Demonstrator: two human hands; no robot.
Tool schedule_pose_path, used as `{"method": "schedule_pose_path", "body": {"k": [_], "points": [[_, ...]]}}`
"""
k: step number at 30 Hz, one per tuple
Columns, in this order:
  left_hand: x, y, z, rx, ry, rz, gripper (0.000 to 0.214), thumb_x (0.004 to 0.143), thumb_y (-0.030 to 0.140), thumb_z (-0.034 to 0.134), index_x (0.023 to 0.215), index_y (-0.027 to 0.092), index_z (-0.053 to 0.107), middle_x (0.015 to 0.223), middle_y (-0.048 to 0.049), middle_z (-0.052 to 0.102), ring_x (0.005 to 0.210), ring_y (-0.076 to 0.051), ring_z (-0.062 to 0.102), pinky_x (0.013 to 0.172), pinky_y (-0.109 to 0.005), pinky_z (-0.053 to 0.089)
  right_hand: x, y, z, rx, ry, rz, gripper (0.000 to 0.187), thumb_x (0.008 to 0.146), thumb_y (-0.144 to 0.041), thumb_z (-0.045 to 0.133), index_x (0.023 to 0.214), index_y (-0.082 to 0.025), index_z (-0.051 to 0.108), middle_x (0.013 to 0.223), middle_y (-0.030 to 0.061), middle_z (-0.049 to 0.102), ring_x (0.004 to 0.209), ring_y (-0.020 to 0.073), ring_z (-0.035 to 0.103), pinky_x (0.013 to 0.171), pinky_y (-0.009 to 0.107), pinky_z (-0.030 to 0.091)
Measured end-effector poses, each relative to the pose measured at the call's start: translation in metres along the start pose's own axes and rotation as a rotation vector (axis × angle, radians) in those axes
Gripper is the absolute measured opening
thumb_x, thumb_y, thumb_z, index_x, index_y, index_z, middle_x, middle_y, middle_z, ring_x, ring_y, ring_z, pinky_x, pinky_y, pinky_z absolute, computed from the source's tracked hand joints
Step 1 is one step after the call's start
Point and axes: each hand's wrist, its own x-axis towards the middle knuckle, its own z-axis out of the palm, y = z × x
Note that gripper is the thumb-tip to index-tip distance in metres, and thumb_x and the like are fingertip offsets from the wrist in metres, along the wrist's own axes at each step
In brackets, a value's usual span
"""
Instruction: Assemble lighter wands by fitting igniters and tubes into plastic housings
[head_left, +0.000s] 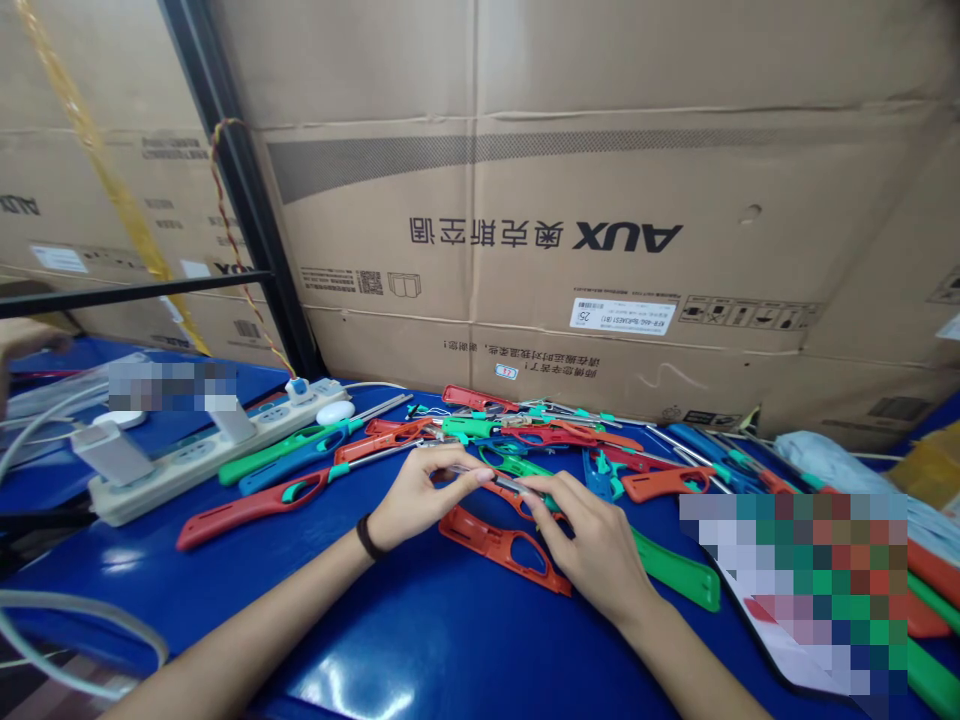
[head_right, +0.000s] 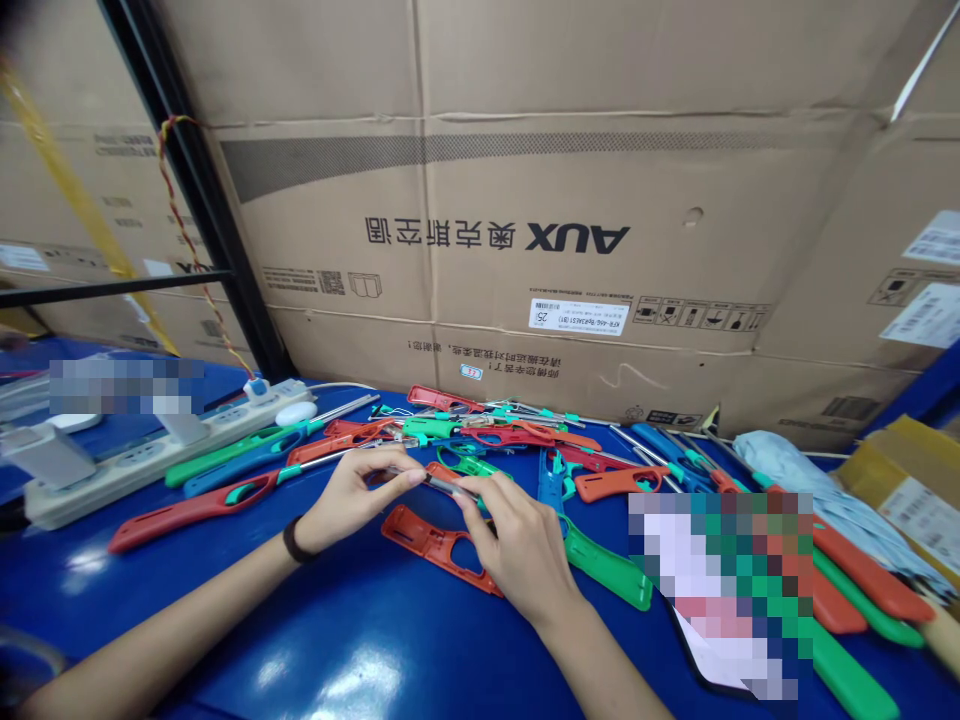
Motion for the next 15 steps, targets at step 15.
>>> {"method": "schedule_pose_path", "body": {"k": [15], "points": [[-0.0010, -0.0018, 0.0049, -0.099, -0.009, -0.125, 0.033, 0.080, 0.045, 0.064, 0.070, 0.014, 0.071, 0.064, -0.0032, 0.067, 0.055, -0.012, 0.056, 0.053, -0.021, 0.044, 0.0009, 0.0008, 0.0019, 0.000, 0.001, -0.004, 0.019, 0.095, -0.030, 0.045, 0.099, -0.023, 0.063, 0.090, 0.0022, 0.071, 0.079, 0.0154, 0.068, 0.069, 0.023, 0.053]]}}
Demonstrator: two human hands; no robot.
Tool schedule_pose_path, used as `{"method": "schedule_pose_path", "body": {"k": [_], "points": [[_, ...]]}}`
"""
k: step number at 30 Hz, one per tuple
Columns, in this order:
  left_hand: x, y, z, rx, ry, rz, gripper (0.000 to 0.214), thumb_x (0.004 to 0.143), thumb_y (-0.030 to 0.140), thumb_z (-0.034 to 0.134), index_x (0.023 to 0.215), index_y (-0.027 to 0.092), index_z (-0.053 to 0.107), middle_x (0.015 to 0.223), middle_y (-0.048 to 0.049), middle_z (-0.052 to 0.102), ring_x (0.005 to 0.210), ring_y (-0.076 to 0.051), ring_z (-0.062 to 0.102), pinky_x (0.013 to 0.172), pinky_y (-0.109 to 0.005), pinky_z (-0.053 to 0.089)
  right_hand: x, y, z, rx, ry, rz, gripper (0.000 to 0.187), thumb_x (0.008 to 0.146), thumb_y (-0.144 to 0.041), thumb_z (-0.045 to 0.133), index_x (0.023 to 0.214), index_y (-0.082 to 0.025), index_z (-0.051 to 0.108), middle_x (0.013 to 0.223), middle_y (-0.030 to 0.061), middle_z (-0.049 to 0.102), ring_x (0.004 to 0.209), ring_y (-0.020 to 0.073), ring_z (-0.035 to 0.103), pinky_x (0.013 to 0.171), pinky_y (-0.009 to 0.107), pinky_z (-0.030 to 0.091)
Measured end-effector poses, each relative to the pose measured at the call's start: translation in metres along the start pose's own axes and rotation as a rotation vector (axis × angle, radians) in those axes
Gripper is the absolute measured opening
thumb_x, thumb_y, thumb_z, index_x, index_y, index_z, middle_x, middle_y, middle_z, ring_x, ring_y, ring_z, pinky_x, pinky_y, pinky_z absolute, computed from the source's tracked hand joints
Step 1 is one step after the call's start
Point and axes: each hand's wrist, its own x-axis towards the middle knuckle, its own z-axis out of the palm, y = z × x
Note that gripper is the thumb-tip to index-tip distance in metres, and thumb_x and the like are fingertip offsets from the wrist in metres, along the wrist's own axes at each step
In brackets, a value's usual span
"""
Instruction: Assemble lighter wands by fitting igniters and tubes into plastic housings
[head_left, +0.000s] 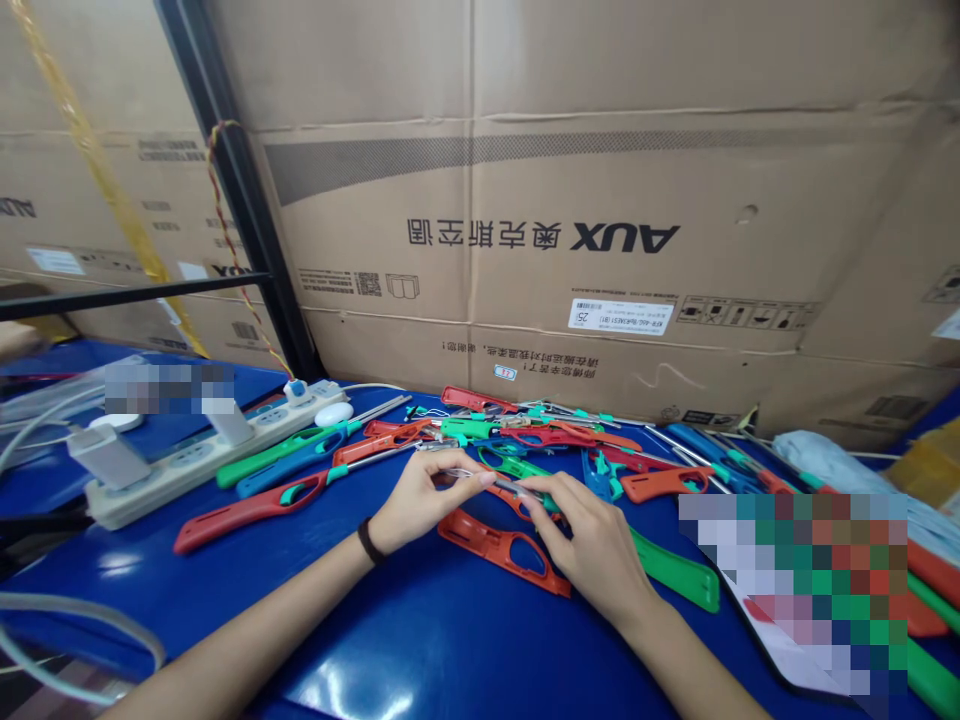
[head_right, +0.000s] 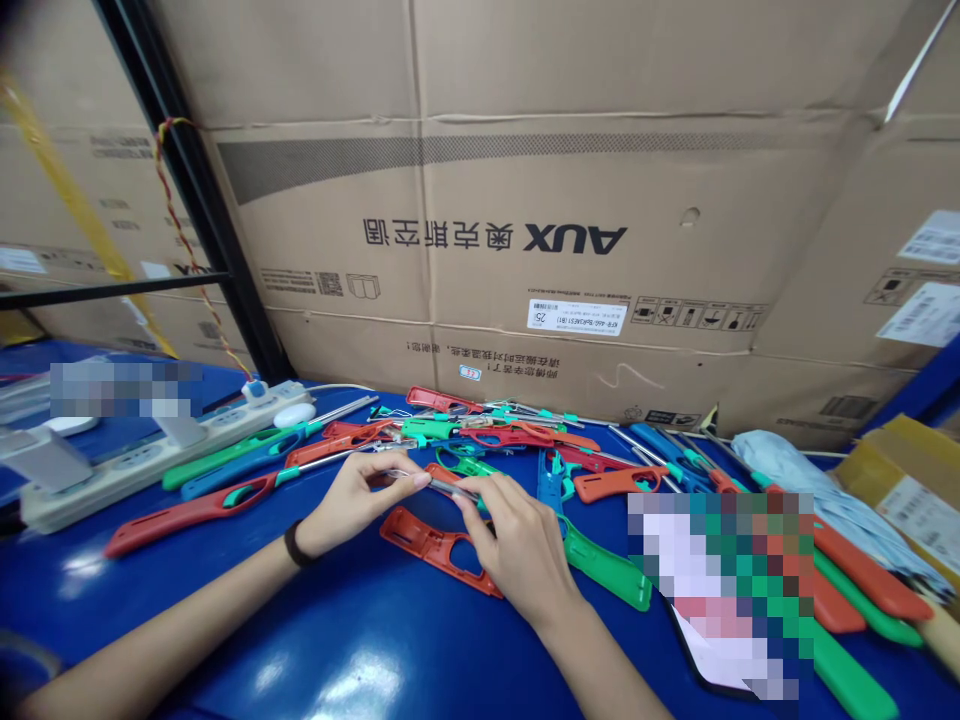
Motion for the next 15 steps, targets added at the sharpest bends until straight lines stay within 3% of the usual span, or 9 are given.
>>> {"method": "schedule_pose_path", "body": {"k": [15], "points": [[0.0003, -0.0010, 0.0005, 0.020, 0.008, 0.013, 0.022, 0.082, 0.034, 0.064, 0.078, 0.015, 0.073, 0.069, -0.0036, 0.068, 0.058, -0.012, 0.056, 0.052, -0.020, 0.042, -0.0010, 0.0006, 0.0004, 0.000, -0.067, 0.095, 0.019, 0.096, -0.031, 0.041, 0.099, -0.024, 0.059, 0.092, 0.0003, 0.071, 0.068, 0.0150, 0.068, 0.059, 0.024, 0.049]]}}
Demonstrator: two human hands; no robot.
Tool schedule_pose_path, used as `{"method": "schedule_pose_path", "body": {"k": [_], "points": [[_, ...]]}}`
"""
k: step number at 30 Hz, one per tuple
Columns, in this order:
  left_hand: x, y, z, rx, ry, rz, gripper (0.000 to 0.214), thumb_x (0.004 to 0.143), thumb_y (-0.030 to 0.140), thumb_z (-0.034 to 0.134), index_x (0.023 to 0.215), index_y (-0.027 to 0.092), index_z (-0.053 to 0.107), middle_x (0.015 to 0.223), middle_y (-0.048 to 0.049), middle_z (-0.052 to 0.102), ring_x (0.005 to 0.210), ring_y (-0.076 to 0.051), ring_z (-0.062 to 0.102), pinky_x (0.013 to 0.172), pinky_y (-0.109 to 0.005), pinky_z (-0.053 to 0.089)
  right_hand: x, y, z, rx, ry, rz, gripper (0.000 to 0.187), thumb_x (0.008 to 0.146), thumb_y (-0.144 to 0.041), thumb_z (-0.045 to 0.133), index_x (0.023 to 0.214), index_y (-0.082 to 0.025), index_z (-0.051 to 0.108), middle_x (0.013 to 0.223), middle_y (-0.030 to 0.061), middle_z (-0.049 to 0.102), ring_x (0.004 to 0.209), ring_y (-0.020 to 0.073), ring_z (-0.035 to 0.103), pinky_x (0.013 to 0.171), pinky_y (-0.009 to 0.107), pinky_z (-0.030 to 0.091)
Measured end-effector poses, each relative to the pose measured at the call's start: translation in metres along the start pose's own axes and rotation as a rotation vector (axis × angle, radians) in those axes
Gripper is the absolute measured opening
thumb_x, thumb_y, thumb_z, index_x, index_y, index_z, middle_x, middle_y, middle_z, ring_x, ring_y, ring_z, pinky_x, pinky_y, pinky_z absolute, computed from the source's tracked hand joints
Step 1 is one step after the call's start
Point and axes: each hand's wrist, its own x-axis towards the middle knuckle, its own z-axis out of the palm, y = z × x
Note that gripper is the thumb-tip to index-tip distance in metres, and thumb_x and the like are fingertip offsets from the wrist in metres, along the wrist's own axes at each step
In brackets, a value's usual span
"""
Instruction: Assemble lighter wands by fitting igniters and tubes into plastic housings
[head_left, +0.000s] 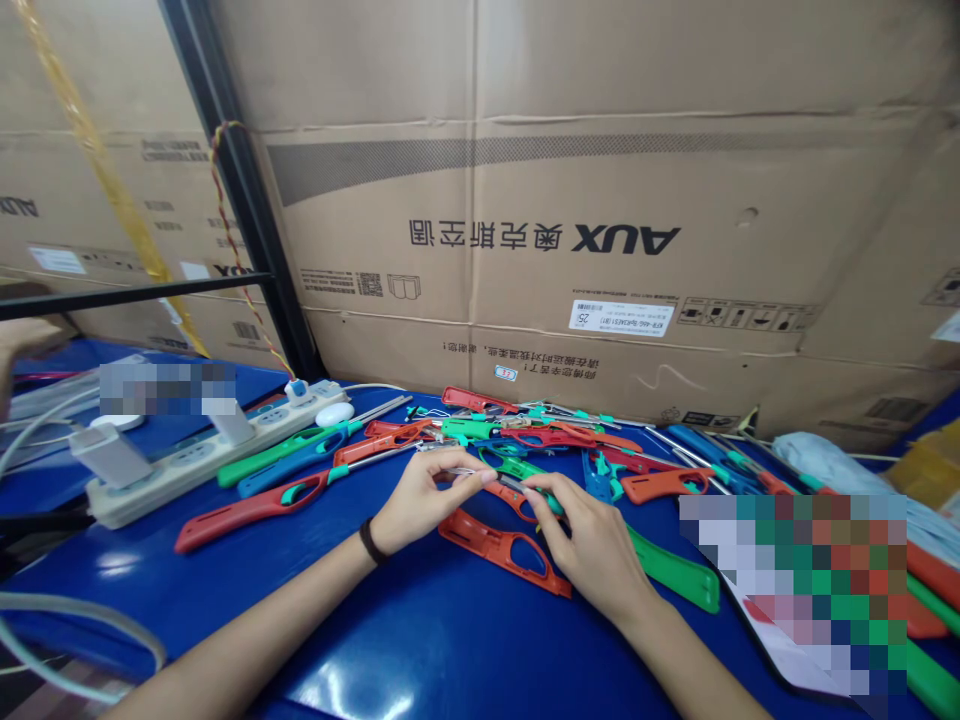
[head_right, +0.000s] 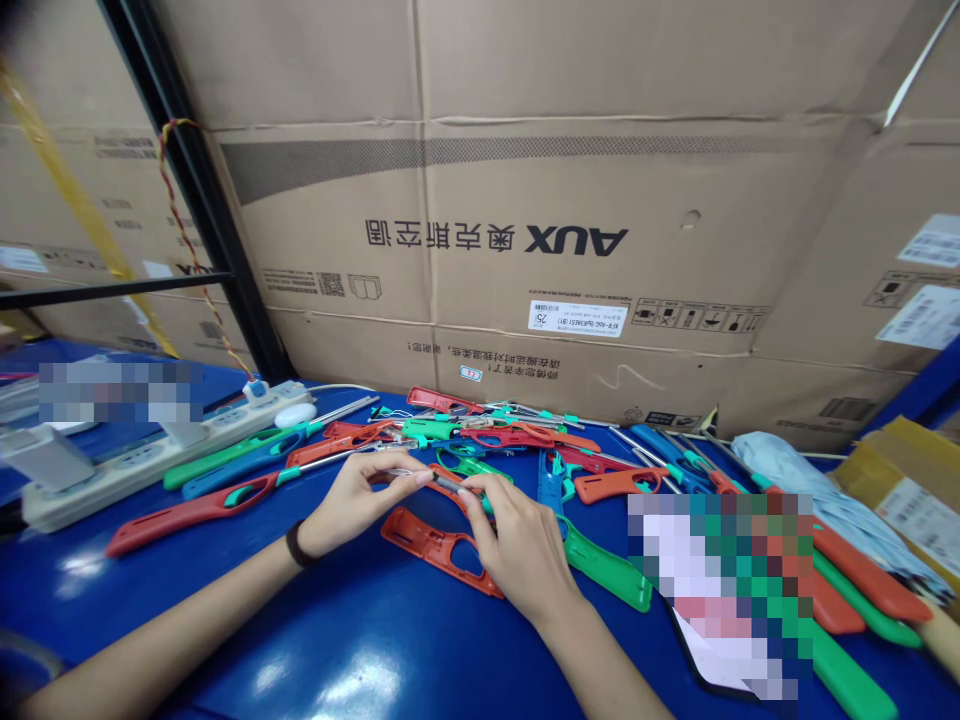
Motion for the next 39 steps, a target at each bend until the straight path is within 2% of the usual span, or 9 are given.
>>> {"method": "schedule_pose_path", "body": {"k": [6, 11, 18, 22, 27, 30, 34, 39], "points": [[-0.001, -0.003, 0.001, -0.003, 0.011, 0.017, 0.022, 0.080, 0.036, 0.067, 0.078, 0.015, 0.074, 0.065, -0.0025, 0.065, 0.054, -0.011, 0.050, 0.050, -0.021, 0.038, 0.000, 0.001, 0.000, -0.004, 0.008, -0.034, 0.019, 0.096, -0.032, 0.043, 0.101, -0.024, 0.059, 0.092, 0.0012, 0.070, 0.077, 0.0154, 0.069, 0.062, 0.023, 0.051], [-0.001, -0.003, 0.001, 0.023, 0.029, 0.053, 0.020, 0.080, 0.034, 0.068, 0.078, 0.015, 0.073, 0.057, 0.0018, 0.054, 0.051, -0.009, 0.041, 0.050, -0.020, 0.035, 0.000, 0.003, 0.001, -0.003, 0.014, -0.049, 0.018, 0.095, -0.033, 0.045, 0.102, -0.024, 0.059, 0.094, 0.0011, 0.070, 0.081, 0.0154, 0.069, 0.064, 0.022, 0.050], [0.001, 0.002, 0.001, -0.007, 0.036, -0.023, 0.023, 0.077, 0.036, 0.067, 0.072, 0.014, 0.073, 0.050, 0.0051, 0.042, 0.048, -0.008, 0.035, 0.048, -0.019, 0.031, 0.001, 0.000, -0.001, -0.040, -0.030, -0.016, 0.018, 0.096, -0.033, 0.043, 0.100, -0.025, 0.060, 0.089, -0.0006, 0.068, 0.067, 0.0135, 0.066, 0.056, 0.022, 0.044], [0.001, -0.001, 0.002, -0.089, 0.034, -0.166, 0.025, 0.075, 0.038, 0.069, 0.071, 0.013, 0.073, 0.054, 0.0016, 0.055, 0.049, -0.009, 0.043, 0.049, -0.020, 0.033, 0.001, 0.002, -0.001, -0.098, 0.001, -0.051, 0.023, 0.098, -0.034, 0.040, 0.099, -0.023, 0.061, 0.089, 0.0013, 0.067, 0.073, 0.0147, 0.066, 0.056, 0.022, 0.042], [0.001, -0.006, 0.002, -0.253, -0.074, -0.270, 0.020, 0.073, 0.034, 0.072, 0.079, 0.015, 0.075, 0.074, -0.0036, 0.072, 0.064, -0.014, 0.061, 0.061, -0.022, 0.045, 0.002, 0.003, -0.002, -0.110, 0.019, -0.063, 0.021, 0.096, -0.034, 0.044, 0.095, -0.023, 0.062, 0.087, 0.0013, 0.065, 0.072, 0.0137, 0.064, 0.059, 0.022, 0.042], [0.002, -0.005, 0.003, -0.289, -0.091, -0.275, 0.019, 0.072, 0.033, 0.073, 0.079, 0.016, 0.075, 0.075, -0.0037, 0.074, 0.067, -0.016, 0.064, 0.065, -0.023, 0.047, 0.002, 0.002, -0.001, -0.092, 0.008, -0.058, 0.020, 0.096, -0.032, 0.045, 0.095, -0.023, 0.063, 0.088, 0.0015, 0.065, 0.072, 0.0133, 0.064, 0.059, 0.021, 0.043], [0.003, -0.001, 0.000, -0.232, -0.070, -0.278, 0.020, 0.071, 0.034, 0.073, 0.074, 0.014, 0.074, 0.071, -0.0039, 0.073, 0.063, -0.015, 0.063, 0.061, -0.023, 0.047, 0.002, 0.000, -0.001, -0.079, -0.001, -0.043, 0.020, 0.096, -0.033, 0.045, 0.096, -0.023, 0.063, 0.089, 0.0017, 0.064, 0.074, 0.0134, 0.065, 0.059, 0.021, 0.044], [0.007, 0.003, -0.011, -0.181, 0.058, -0.333, 0.027, 0.068, 0.040, 0.073, 0.068, 0.013, 0.072, 0.071, -0.0050, 0.071, 0.064, -0.016, 0.062, 0.062, -0.024, 0.047, 0.003, 0.005, -0.004, -0.098, 0.031, -0.011, 0.020, 0.095, -0.034, 0.046, 0.094, -0.023, 0.063, 0.088, 0.0014, 0.064, 0.074, 0.0139, 0.065, 0.059, 0.021, 0.045]]}}
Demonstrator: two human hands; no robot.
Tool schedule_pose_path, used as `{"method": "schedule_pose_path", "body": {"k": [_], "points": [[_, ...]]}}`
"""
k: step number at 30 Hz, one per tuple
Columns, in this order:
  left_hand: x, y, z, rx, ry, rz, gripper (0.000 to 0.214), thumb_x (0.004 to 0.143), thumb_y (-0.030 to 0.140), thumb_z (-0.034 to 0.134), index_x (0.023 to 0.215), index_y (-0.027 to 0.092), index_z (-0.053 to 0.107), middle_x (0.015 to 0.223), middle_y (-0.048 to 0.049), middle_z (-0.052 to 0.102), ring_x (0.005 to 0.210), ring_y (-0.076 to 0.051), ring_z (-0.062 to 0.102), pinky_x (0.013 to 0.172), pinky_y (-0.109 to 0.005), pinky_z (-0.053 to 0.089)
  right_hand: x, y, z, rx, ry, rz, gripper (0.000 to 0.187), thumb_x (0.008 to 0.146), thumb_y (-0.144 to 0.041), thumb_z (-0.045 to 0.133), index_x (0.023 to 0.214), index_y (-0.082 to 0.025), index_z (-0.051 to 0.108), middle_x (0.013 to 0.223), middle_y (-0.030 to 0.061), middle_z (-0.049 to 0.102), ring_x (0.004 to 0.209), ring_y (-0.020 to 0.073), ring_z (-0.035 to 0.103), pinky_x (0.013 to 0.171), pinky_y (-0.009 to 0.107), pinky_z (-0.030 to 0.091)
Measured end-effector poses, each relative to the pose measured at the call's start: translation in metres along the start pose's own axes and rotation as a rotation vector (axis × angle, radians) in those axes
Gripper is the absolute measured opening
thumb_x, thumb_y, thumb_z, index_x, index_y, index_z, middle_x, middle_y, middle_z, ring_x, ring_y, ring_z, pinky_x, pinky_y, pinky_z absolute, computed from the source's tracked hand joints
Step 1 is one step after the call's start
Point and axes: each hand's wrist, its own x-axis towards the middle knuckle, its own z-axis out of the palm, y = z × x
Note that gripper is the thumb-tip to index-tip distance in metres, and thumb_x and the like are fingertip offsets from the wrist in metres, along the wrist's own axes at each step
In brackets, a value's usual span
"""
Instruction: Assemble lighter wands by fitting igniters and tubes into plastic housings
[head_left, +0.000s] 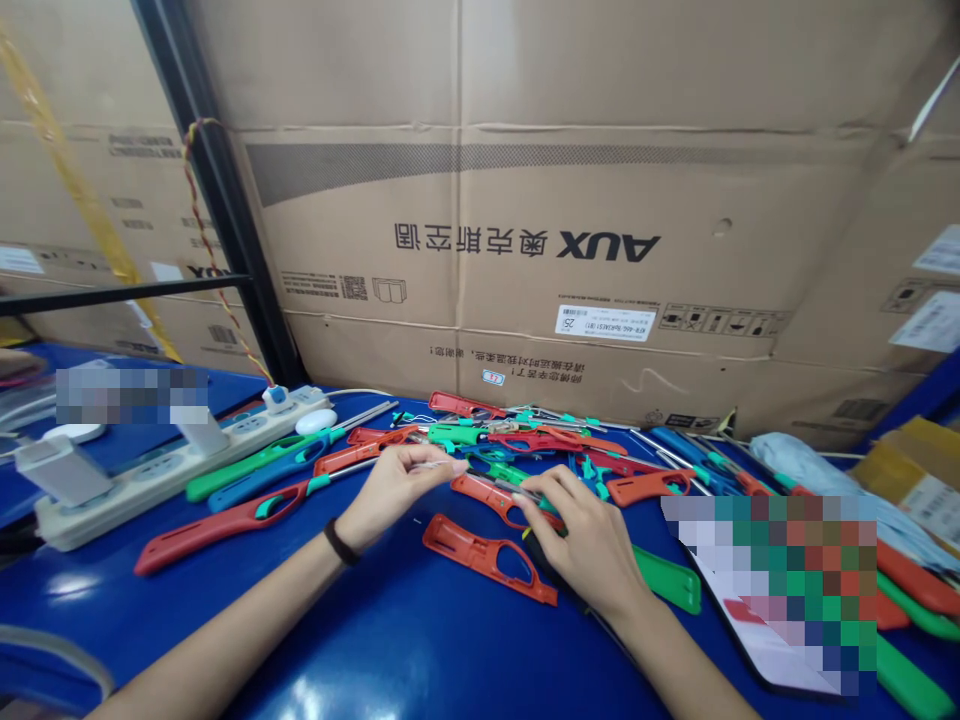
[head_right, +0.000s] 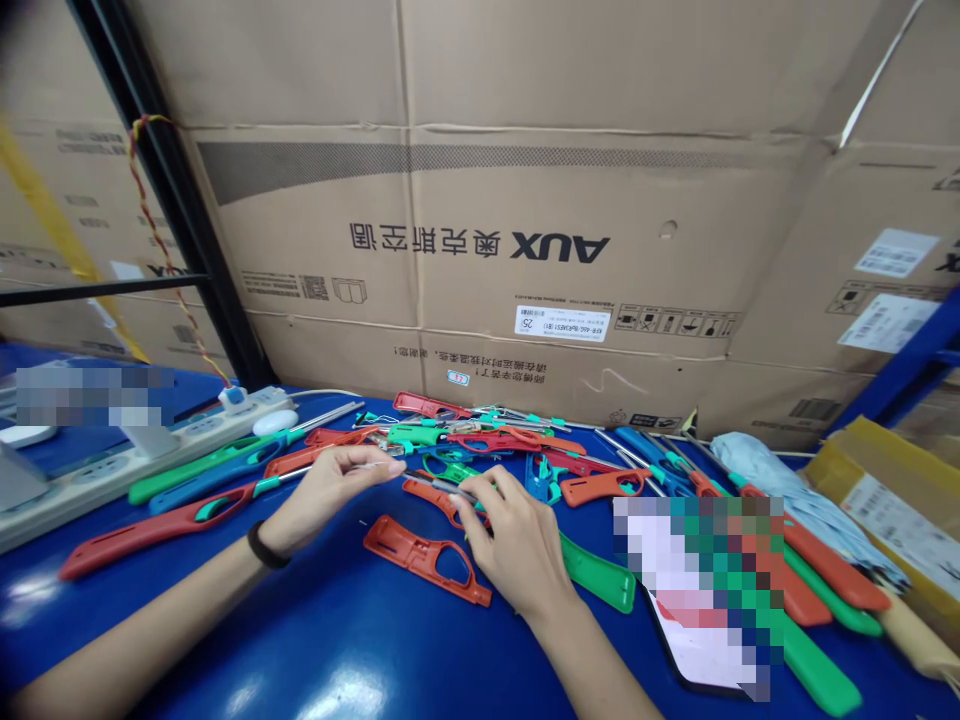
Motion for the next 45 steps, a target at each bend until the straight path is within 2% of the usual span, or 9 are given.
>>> {"method": "schedule_pose_path", "body": {"k": [4, 11, 16, 20, 23, 28, 35, 41, 45], "points": [[0.001, 0.003, -0.006, 0.039, 0.018, 0.010, 0.029, 0.068, 0.042, 0.073, 0.071, 0.014, 0.073, 0.072, -0.0047, 0.070, 0.065, -0.016, 0.061, 0.061, -0.024, 0.046, 0.001, 0.005, -0.001, 0.025, -0.013, 0.023, 0.020, 0.095, -0.033, 0.045, 0.096, -0.024, 0.063, 0.089, 0.0010, 0.064, 0.078, 0.0144, 0.066, 0.063, 0.022, 0.046], [0.000, 0.000, -0.004, 0.089, 0.006, 0.074, 0.031, 0.070, 0.044, 0.072, 0.074, 0.014, 0.074, 0.070, -0.0054, 0.069, 0.060, -0.016, 0.059, 0.054, -0.023, 0.045, 0.001, 0.004, -0.003, 0.050, -0.062, 0.041, 0.020, 0.095, -0.032, 0.044, 0.097, -0.025, 0.062, 0.087, 0.0014, 0.066, 0.081, 0.0167, 0.066, 0.065, 0.025, 0.048], [0.000, -0.005, -0.004, 0.138, -0.039, 0.129, 0.030, 0.073, 0.043, 0.071, 0.079, 0.013, 0.075, 0.052, 0.0000, 0.060, 0.043, -0.009, 0.044, 0.042, -0.019, 0.031, 0.003, 0.001, -0.006, 0.179, -0.160, 0.113, 0.023, 0.095, -0.032, 0.042, 0.094, -0.026, 0.064, 0.091, -0.0003, 0.070, 0.081, 0.0164, 0.067, 0.070, 0.025, 0.049], [-0.003, -0.005, 0.000, 0.177, -0.118, 0.229, 0.024, 0.076, 0.038, 0.069, 0.085, 0.016, 0.077, 0.068, -0.0040, 0.069, 0.053, -0.012, 0.051, 0.050, -0.021, 0.037, 0.003, -0.002, -0.007, 0.269, -0.243, 0.157, 0.025, 0.095, -0.034, 0.043, 0.093, -0.027, 0.066, 0.087, -0.0016, 0.072, 0.077, 0.0169, 0.067, 0.065, 0.025, 0.047], [-0.006, -0.006, 0.007, 0.211, -0.168, 0.266, 0.023, 0.077, 0.038, 0.070, 0.085, 0.017, 0.078, 0.063, -0.0034, 0.069, 0.051, -0.011, 0.045, 0.049, -0.021, 0.034, 0.002, -0.005, -0.006, 0.300, -0.259, 0.147, 0.024, 0.095, -0.033, 0.044, 0.089, -0.027, 0.066, 0.086, -0.0026, 0.072, 0.075, 0.0167, 0.067, 0.061, 0.024, 0.044], [-0.009, -0.007, 0.011, 0.207, -0.160, 0.291, 0.027, 0.075, 0.040, 0.072, 0.089, 0.018, 0.077, 0.053, 0.0006, 0.060, 0.046, -0.009, 0.034, 0.045, -0.021, 0.027, 0.001, -0.007, -0.006, 0.311, -0.256, 0.154, 0.024, 0.095, -0.033, 0.044, 0.088, -0.026, 0.065, 0.085, -0.0016, 0.072, 0.074, 0.0173, 0.066, 0.059, 0.024, 0.043], [-0.008, -0.005, 0.007, 0.309, -0.122, 0.384, 0.022, 0.084, 0.036, 0.063, 0.087, 0.019, 0.075, 0.063, -0.0017, 0.062, 0.060, -0.013, 0.048, 0.057, -0.023, 0.036, 0.002, -0.005, -0.005, 0.299, -0.224, 0.167, 0.022, 0.094, -0.035, 0.045, 0.092, -0.027, 0.065, 0.090, -0.0021, 0.071, 0.080, 0.0178, 0.067, 0.066, 0.025, 0.046], [-0.008, -0.008, 0.007, 0.397, -0.154, 0.439, 0.022, 0.088, 0.034, 0.058, 0.092, 0.021, 0.075, 0.062, -0.0018, 0.063, 0.062, -0.015, 0.046, 0.063, -0.026, 0.035, 0.000, -0.003, -0.003, 0.299, -0.222, 0.152, 0.021, 0.095, -0.035, 0.046, 0.094, -0.027, 0.065, 0.092, -0.0019, 0.072, 0.082, 0.0178, 0.068, 0.068, 0.026, 0.047], [-0.010, -0.010, 0.008, 0.483, -0.136, 0.583, 0.021, 0.089, 0.030, 0.056, 0.097, 0.023, 0.074, 0.060, 0.0001, 0.058, 0.060, -0.014, 0.046, 0.065, -0.028, 0.034, 0.000, -0.003, -0.003, 0.272, -0.218, 0.143, 0.020, 0.095, -0.034, 0.046, 0.094, -0.027, 0.065, 0.093, -0.0021, 0.072, 0.083, 0.0175, 0.068, 0.070, 0.027, 0.048]]}}
